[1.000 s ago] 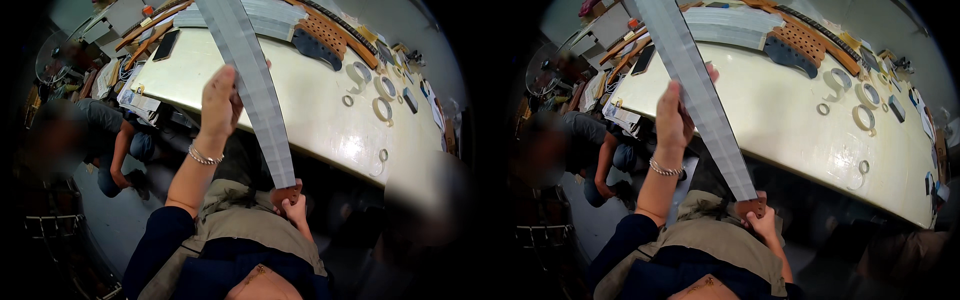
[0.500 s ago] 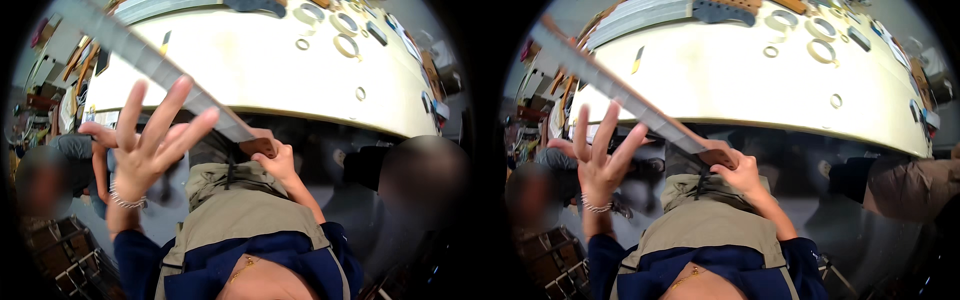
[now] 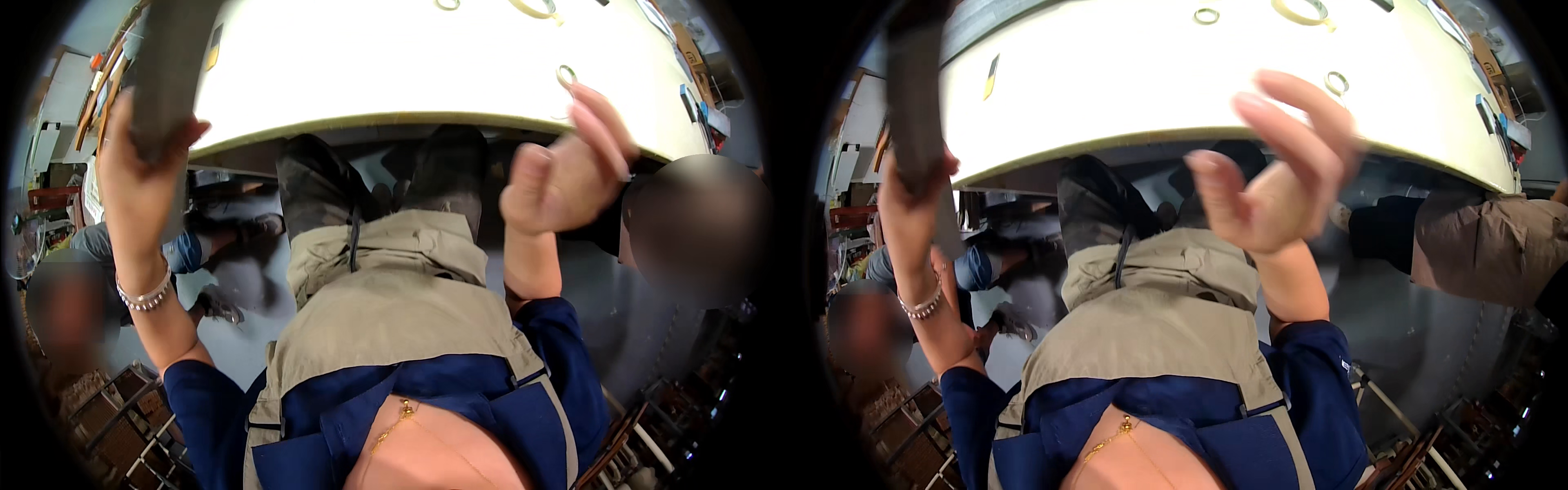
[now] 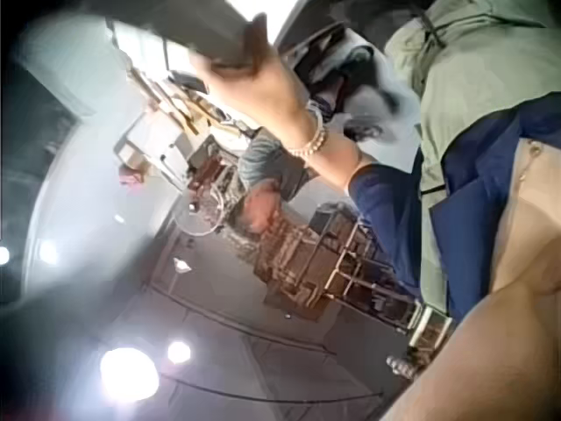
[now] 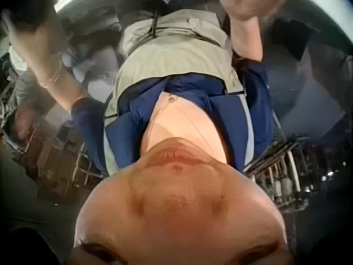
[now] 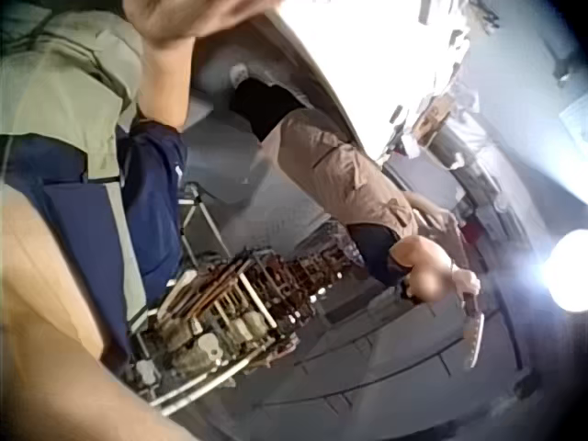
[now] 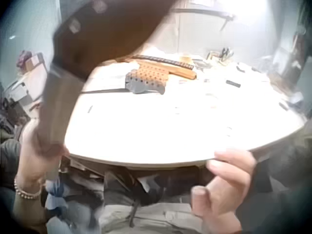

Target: The person applies masking tape to the edges of guitar necks on a workbench. They handle multiple necks, including a black one and a wooden one, peeling tape from a roll and smoothing it along the sides. The person also briefly handles a guitar fretboard and places the taped necks into a wooden rack.

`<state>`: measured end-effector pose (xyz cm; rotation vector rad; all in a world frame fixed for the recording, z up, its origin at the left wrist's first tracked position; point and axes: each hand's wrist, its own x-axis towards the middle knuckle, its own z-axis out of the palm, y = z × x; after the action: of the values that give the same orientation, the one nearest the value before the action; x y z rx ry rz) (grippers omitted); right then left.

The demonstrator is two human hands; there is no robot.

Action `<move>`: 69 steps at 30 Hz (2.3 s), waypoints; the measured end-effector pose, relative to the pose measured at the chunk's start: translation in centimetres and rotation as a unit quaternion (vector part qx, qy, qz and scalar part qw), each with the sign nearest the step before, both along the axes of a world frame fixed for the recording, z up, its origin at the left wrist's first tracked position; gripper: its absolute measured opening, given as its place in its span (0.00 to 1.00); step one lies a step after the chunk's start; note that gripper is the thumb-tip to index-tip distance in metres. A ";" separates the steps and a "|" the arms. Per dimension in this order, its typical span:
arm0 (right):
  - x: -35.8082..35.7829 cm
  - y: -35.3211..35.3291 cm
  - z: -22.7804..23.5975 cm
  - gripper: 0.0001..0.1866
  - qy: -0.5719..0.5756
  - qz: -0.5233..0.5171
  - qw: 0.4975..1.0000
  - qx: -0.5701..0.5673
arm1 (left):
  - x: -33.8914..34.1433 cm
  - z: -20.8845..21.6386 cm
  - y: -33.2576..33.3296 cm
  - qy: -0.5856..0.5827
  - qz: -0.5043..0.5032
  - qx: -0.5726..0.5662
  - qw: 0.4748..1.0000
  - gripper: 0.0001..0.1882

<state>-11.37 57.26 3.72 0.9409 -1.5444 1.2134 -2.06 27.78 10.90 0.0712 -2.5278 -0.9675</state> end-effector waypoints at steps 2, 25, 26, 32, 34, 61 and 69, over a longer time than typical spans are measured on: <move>1.5 -1.9 -1.5 0.15 -0.194 0.165 0.966 0.049 | -0.3 0.8 0.0 0.049 -0.060 0.113 0.990 0.16; 7.4 -4.5 -20.9 0.26 -0.635 0.182 0.664 0.351 | -6.4 -13.7 8.3 -0.051 -0.177 0.515 0.837 0.20; 7.3 -3.8 -19.5 0.26 -0.586 0.115 0.667 0.446 | -6.9 -13.3 8.2 -0.054 -0.175 0.526 0.831 0.20; -3.6 -1.5 -3.1 0.07 -0.464 0.036 0.838 0.286 | -9.7 -10.5 7.0 -0.033 -0.196 0.507 0.839 0.20; -9.7 -1.4 -3.3 0.05 -0.285 -0.140 0.903 0.291 | -10.3 -10.3 7.3 -0.049 -0.199 0.515 0.832 0.20; -1.5 -6.0 -0.6 0.19 -0.589 0.669 0.280 -0.357 | -7.2 -7.9 8.1 0.178 -0.087 0.209 0.958 0.11; -0.4 -8.1 0.2 0.29 -0.436 0.211 0.868 -0.112 | -6.7 -7.4 8.6 0.164 -0.041 0.235 0.957 0.08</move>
<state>-11.79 49.19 3.89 0.5966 -1.8421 2.3016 -8.80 36.35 3.47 -0.0508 -1.9731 -1.4652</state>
